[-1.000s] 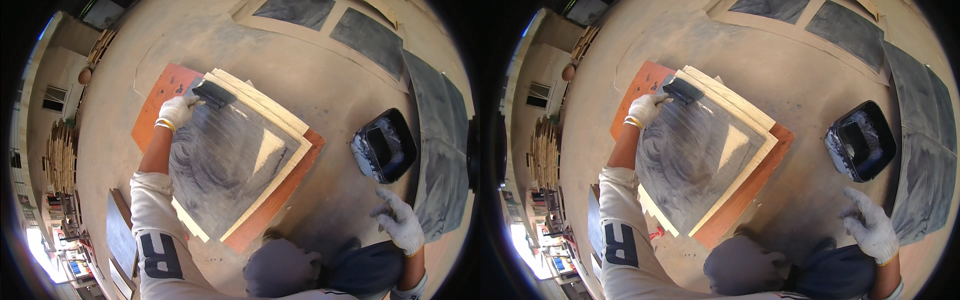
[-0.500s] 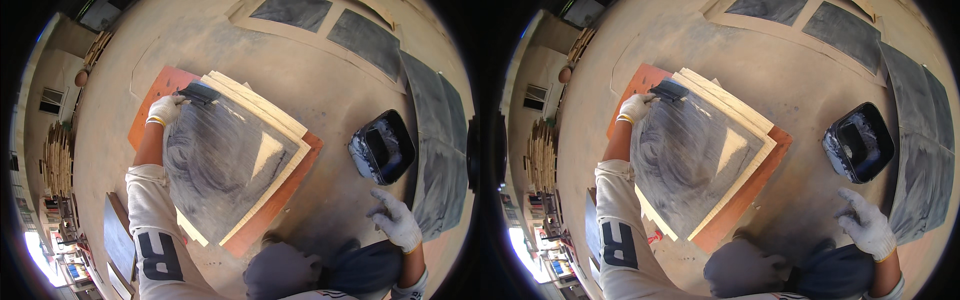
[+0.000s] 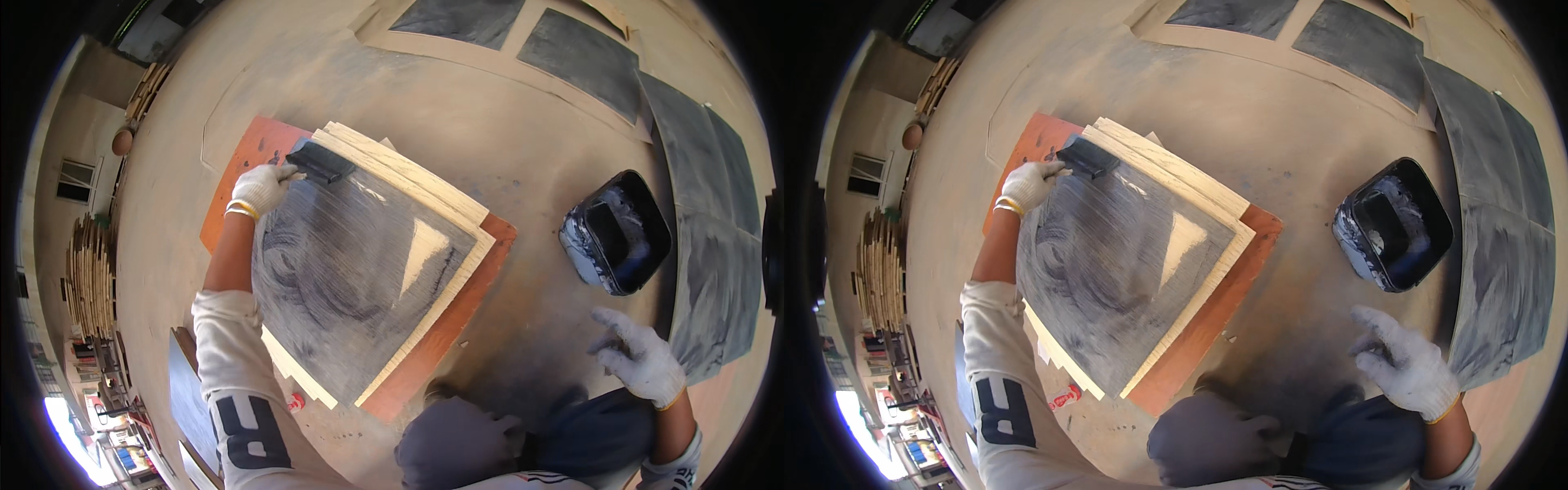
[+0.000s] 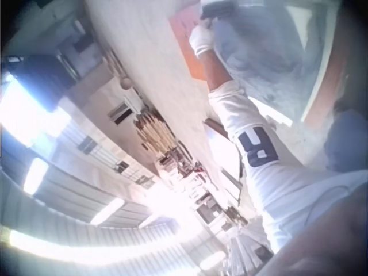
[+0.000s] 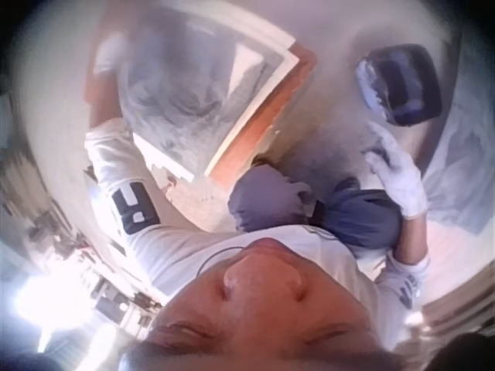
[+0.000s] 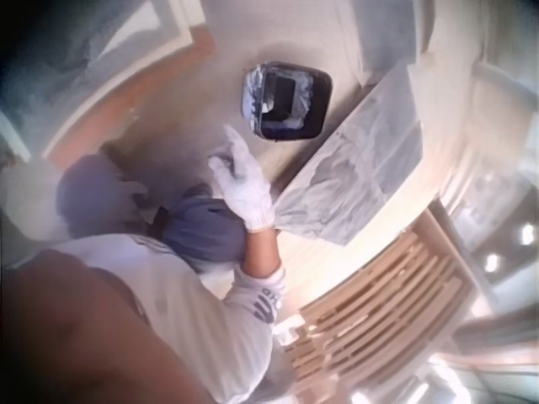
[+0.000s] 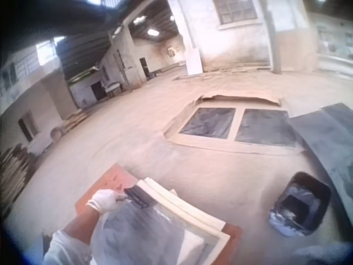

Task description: The person applies dark paint to rectangular wooden boards using a brush. They repeatedly dip the brush into a paint container, spread the paint across each board, and place the finished boards aside.

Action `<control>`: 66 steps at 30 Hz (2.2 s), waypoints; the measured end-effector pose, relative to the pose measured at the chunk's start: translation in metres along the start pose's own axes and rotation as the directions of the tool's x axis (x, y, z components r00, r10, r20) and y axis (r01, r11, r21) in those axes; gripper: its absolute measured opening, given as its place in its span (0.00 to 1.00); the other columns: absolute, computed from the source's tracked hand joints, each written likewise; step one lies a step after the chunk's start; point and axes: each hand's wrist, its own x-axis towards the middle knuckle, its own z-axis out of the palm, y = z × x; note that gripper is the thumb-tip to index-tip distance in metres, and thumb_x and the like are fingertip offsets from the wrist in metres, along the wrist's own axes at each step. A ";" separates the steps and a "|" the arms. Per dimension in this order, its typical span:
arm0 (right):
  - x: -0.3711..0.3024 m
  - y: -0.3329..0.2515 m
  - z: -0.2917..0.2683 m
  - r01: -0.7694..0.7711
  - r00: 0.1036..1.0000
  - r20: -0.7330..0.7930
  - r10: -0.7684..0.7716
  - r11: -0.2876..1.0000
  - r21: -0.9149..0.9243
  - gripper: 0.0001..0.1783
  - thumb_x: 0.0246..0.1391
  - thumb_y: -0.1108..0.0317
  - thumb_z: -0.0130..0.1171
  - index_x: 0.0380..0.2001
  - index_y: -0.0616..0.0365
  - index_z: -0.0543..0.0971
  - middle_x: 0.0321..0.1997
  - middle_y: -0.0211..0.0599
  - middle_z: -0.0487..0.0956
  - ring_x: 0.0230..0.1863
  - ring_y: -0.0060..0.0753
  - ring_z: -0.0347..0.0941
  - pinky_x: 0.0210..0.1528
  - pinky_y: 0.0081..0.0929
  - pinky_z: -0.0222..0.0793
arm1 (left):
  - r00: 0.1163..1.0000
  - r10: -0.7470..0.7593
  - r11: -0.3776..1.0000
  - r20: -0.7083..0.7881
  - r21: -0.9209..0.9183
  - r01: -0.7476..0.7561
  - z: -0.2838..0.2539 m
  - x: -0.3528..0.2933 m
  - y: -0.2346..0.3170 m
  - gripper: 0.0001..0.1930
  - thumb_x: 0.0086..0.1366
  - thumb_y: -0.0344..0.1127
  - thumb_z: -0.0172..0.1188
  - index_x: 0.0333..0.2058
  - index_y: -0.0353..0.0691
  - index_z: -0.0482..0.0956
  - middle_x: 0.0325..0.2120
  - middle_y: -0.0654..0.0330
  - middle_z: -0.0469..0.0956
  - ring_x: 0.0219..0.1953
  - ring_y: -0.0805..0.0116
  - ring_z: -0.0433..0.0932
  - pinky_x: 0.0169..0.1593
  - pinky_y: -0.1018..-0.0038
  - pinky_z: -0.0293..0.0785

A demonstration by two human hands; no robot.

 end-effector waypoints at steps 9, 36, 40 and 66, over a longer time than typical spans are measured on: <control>0.001 0.000 -0.002 0.069 0.997 0.043 -0.069 0.998 -0.007 0.35 0.58 0.76 0.66 0.70 0.55 0.72 0.40 0.41 0.88 0.41 0.36 0.85 0.50 0.31 0.79 | 0.998 0.053 0.999 -0.014 0.013 -0.053 0.021 -0.037 -0.014 0.17 0.74 0.44 0.60 0.58 0.56 0.85 0.50 0.55 0.86 0.52 0.53 0.85 0.57 0.63 0.80; -0.031 -0.004 -0.004 0.351 0.936 0.037 -0.349 0.934 -0.065 0.35 0.55 0.72 0.70 0.66 0.57 0.74 0.38 0.39 0.88 0.33 0.41 0.85 0.40 0.33 0.80 | 0.965 0.169 0.983 -0.202 0.110 -0.149 0.048 -0.103 0.061 0.18 0.74 0.39 0.56 0.60 0.59 0.79 0.33 0.50 0.83 0.36 0.46 0.87 0.40 0.51 0.83; -0.036 -0.002 -0.004 0.385 0.921 -0.004 -0.389 0.914 -0.129 0.34 0.55 0.72 0.70 0.66 0.57 0.74 0.37 0.39 0.88 0.32 0.42 0.85 0.39 0.33 0.81 | 0.946 0.320 0.945 -0.056 0.085 -0.315 0.038 -0.174 0.129 0.20 0.71 0.38 0.59 0.61 0.58 0.80 0.32 0.53 0.81 0.34 0.48 0.86 0.39 0.51 0.82; -0.043 -0.027 -0.002 0.558 0.807 0.266 -0.528 0.829 -0.048 0.38 0.54 0.70 0.71 0.68 0.58 0.71 0.38 0.41 0.87 0.32 0.49 0.84 0.36 0.41 0.80 | 0.998 -0.052 0.997 -0.042 0.051 0.054 0.048 -0.208 0.186 0.18 0.69 0.37 0.57 0.56 0.47 0.77 0.38 0.43 0.83 0.39 0.43 0.88 0.40 0.52 0.84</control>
